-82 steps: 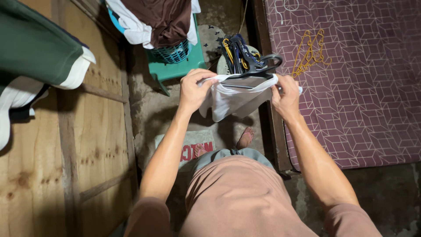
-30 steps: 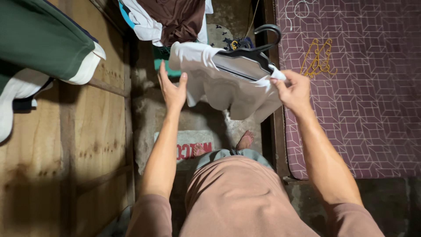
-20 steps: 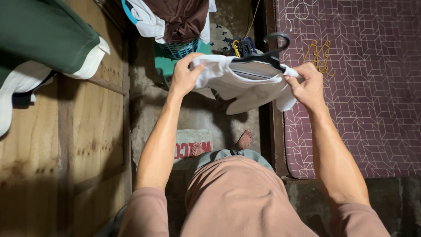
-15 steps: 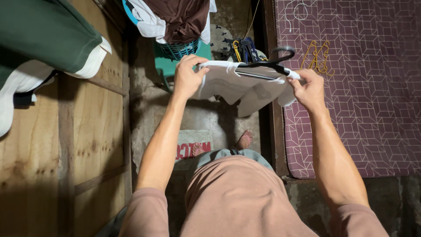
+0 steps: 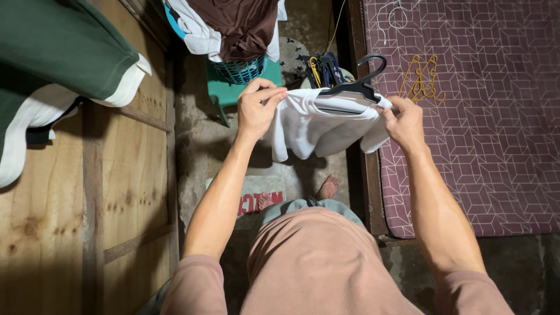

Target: The person picks up shirts from a laundry basket, places them on hangers, and hangs them on a wall-mounted rack. The person handles a white shirt, a green shirt, and a brown shirt, using different colored hangers for each.

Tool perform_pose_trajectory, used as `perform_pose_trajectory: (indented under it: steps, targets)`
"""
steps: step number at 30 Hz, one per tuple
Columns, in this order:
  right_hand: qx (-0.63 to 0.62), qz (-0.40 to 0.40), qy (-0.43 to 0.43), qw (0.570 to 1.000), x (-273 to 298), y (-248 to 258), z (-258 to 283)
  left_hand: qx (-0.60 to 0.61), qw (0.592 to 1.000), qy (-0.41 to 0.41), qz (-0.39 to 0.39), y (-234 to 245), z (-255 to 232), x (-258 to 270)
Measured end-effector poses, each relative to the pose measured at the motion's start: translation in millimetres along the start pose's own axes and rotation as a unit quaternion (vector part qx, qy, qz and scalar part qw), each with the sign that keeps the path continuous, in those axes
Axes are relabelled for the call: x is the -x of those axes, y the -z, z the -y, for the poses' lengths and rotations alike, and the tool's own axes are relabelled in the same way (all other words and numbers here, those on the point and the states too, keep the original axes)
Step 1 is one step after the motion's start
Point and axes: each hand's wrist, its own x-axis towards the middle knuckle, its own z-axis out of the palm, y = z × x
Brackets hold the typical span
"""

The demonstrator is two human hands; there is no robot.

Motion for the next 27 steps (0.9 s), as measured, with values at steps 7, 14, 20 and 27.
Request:
perform_pose_trajectory:
  steps: [7,14,20,27]
  targets:
    - [-0.006,0.005,0.033,0.999,1.9,-5.1,5.7,-0.044,0.992,-0.001,0.115,7.4,-21.2,-1.1]
    - [-0.054,-0.007,0.018,0.998,-5.3,2.2,17.2,-0.128,0.983,-0.068,0.113,4.5,-4.2,-2.1]
    - [-0.04,0.041,0.013,0.998,-11.4,25.6,8.1,-0.12,0.988,-0.077,0.062,4.0,8.1,-2.8]
    - [-0.019,0.072,-0.018,0.997,-5.7,26.4,11.1,-0.149,0.985,-0.078,0.048,9.1,3.6,-7.4]
